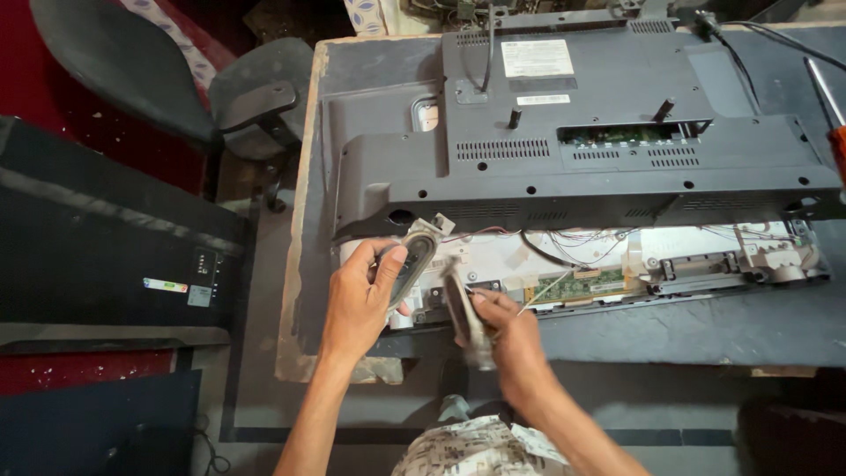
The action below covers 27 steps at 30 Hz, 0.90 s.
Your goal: The person is working on the back of a flat-screen television, repeatedly removing and reattaching the rear casing. They manipulate internal components, including wires and a circuit board, while the TV is positioned on a workbench.
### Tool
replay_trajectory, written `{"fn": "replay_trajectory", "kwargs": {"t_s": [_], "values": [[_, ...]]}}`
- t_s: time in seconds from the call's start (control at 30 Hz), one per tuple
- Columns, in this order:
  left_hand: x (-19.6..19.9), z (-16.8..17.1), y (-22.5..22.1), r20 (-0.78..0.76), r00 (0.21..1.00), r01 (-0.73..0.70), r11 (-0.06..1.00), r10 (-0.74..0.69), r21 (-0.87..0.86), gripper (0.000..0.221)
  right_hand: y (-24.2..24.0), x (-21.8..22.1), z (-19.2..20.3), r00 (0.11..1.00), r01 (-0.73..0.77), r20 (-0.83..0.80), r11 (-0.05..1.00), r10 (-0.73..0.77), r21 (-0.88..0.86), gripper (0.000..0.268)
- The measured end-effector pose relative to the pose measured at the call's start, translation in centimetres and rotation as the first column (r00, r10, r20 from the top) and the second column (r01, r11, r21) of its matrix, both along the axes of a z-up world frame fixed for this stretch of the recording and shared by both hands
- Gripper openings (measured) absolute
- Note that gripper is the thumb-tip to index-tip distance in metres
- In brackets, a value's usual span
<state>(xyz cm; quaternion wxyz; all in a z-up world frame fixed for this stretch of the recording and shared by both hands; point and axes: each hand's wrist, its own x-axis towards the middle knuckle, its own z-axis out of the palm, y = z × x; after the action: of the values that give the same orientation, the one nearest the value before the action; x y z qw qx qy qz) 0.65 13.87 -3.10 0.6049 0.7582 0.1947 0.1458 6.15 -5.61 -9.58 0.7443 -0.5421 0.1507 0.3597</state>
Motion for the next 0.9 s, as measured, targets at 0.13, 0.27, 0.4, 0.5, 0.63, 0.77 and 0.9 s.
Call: {"fn": "replay_trajectory", "kwargs": {"t_s": [0.13, 0.27, 0.4, 0.5, 0.63, 0.77, 0.9], "values": [[-0.1, -0.4, 0.6, 0.015, 1.0, 0.01, 1.0, -0.011, 0.021, 0.033, -2.2, 3.3, 1.0, 0.931, -0.35, 0.061, 0.927, 0.36, -0.138, 0.032], [-0.2, -1.1, 0.7, -0.015, 1.0, 0.021, 1.0, -0.021, -0.021, 0.034, -2.7, 6.4, 2.5, 0.764, -0.555, 0.153, 0.76, 0.626, -0.339, 0.034], [-0.1, -1.9, 0.9, -0.006, 1.0, 0.027, 0.999, -0.027, -0.042, 0.035, -2.5, 8.9, 2.4, 0.509, -0.597, 0.322, 0.597, 0.798, -0.536, 0.034], [-0.1, -2.4, 1.1, 0.003, 1.0, 0.022, 0.998, -0.022, -0.057, 0.035, -2.2, 10.1, 1.5, 0.387, -0.591, 0.43, 0.577, 0.816, -0.563, 0.033], [-0.4, -2.7, 1.4, -0.033, 0.999, 0.007, 0.999, -0.008, -0.048, 0.035, -1.9, 10.6, 0.5, 0.29, -0.584, 0.575, 0.617, 0.765, -0.528, 0.031], [-0.3, -3.0, 1.4, -0.025, 1.0, 0.004, 0.999, -0.005, -0.05, 0.036, -1.8, 9.8, 0.4, 0.433, -0.55, 0.399, 0.588, 0.808, -0.593, 0.032], [-0.1, -3.1, 1.3, -0.04, 0.999, 0.014, 0.998, -0.016, -0.056, 0.037, -1.3, 9.2, 1.0, 0.437, -0.531, 0.439, 0.619, 0.785, -0.579, 0.03]]}}
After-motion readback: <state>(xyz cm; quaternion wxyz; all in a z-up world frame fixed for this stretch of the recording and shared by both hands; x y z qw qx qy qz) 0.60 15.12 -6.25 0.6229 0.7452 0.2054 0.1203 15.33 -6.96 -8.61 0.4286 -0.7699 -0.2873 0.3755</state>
